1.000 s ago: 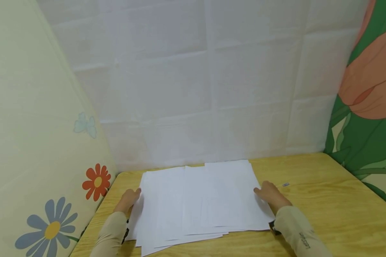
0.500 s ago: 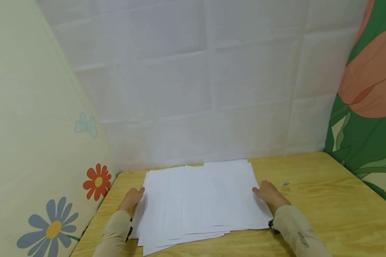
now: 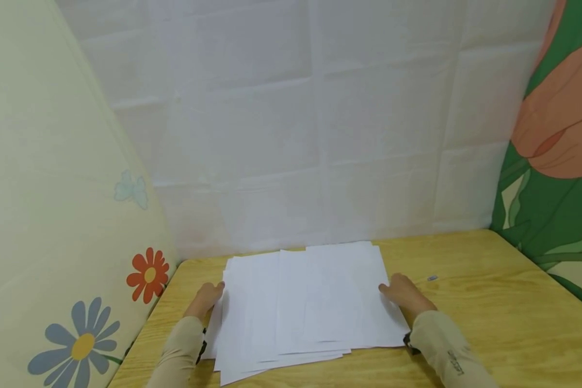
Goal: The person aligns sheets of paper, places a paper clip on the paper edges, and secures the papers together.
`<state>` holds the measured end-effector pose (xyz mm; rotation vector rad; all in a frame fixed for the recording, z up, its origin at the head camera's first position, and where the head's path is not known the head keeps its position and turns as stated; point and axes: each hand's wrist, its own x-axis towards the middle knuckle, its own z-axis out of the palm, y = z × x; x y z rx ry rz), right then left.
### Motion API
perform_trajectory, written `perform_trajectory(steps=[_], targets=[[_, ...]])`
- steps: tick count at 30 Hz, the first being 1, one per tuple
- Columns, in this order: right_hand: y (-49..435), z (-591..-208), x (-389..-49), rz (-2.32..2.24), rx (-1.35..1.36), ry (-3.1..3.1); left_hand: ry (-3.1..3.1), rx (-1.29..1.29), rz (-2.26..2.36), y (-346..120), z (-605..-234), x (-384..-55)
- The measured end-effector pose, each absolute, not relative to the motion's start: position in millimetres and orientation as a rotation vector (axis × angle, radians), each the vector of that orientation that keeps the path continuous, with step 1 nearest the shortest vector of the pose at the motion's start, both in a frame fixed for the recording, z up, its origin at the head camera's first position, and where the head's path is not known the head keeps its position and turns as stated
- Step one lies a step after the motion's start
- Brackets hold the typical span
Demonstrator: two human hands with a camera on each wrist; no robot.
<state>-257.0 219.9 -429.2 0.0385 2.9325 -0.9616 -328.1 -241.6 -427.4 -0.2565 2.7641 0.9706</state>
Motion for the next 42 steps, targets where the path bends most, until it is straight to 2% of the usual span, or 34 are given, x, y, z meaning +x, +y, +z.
perform_trajectory(steps=[8,30,42], targets=[[220,-431,-262,-0.937,0.027,2.959,2.728,-0.309,0.998,-235,-424,-331],[211,-429,-257,-1.002,-0.043,2.974,2.768,-0.233,1.018,-220,-425,-328],[211,-432,-262,-0.989,0.102,2.950,2.818,-0.207,0.965,-216,-424,-323]])
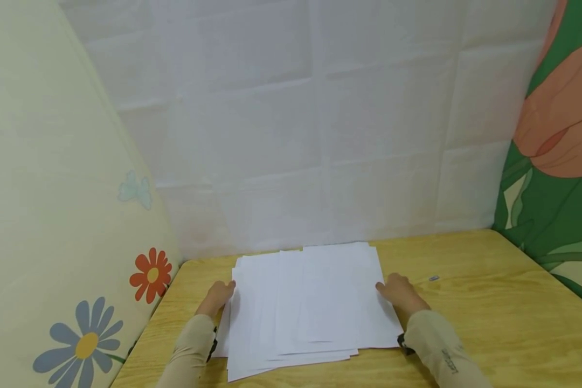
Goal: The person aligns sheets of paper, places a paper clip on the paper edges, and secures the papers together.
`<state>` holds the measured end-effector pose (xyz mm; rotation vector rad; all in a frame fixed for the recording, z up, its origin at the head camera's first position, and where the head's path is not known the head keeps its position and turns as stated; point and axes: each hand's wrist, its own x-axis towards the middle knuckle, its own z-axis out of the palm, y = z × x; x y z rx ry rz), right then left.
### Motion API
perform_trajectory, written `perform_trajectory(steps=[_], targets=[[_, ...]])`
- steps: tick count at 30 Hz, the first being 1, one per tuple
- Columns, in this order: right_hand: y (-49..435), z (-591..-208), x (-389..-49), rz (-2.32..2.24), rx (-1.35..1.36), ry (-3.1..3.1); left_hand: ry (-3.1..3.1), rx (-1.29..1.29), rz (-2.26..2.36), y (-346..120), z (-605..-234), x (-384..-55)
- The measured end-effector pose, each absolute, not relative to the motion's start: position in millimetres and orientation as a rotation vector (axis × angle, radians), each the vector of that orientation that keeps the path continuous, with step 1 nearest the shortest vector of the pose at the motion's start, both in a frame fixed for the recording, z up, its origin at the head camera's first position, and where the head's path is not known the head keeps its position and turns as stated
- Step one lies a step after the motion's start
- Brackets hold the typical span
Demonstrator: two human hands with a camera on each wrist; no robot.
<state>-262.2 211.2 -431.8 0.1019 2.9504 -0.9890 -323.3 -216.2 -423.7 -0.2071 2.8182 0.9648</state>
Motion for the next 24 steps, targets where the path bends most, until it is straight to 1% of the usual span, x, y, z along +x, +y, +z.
perform_trajectory(steps=[3,13,24], targets=[[213,-431,-264,-1.005,0.146,2.938,2.817,-0.184,0.960,-213,-422,-323],[218,-427,-269,-1.108,0.149,2.851,2.796,-0.177,0.972,-206,-423,-326],[217,-429,-263,-1.145,0.070,2.889,2.789,-0.152,1.005,-196,-428,-328]])
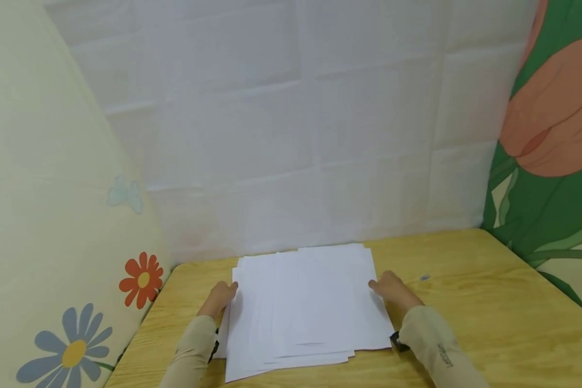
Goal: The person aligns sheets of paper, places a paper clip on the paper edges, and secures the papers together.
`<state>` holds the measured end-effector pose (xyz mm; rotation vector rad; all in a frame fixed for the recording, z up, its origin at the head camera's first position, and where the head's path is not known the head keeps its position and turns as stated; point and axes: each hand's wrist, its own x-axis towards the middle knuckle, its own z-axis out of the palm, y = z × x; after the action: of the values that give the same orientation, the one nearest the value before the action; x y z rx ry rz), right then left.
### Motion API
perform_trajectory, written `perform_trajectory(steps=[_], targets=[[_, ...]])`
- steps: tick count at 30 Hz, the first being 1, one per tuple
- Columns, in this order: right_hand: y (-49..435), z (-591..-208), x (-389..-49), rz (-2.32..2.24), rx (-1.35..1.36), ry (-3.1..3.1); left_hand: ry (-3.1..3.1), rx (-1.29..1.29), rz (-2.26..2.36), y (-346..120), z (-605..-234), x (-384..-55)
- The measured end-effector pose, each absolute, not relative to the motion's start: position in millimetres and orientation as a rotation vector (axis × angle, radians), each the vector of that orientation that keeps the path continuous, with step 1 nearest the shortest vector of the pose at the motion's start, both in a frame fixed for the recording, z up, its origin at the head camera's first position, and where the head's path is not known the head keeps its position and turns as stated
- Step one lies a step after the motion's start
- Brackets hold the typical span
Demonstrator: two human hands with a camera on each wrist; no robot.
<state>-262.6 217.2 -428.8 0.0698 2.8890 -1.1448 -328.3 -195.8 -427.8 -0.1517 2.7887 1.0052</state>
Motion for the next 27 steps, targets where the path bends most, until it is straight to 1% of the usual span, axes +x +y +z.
perform_trajectory(steps=[8,17,27], targets=[[220,-429,-263,-1.182,0.073,2.898,2.793,-0.167,0.979,-190,-426,-333],[215,-434,-266,-1.226,0.038,2.909,2.813,-0.150,0.936,-195,-421,-335],[211,-433,-264,-1.252,0.102,2.858,2.833,-0.085,0.914,-203,-424,-332]])
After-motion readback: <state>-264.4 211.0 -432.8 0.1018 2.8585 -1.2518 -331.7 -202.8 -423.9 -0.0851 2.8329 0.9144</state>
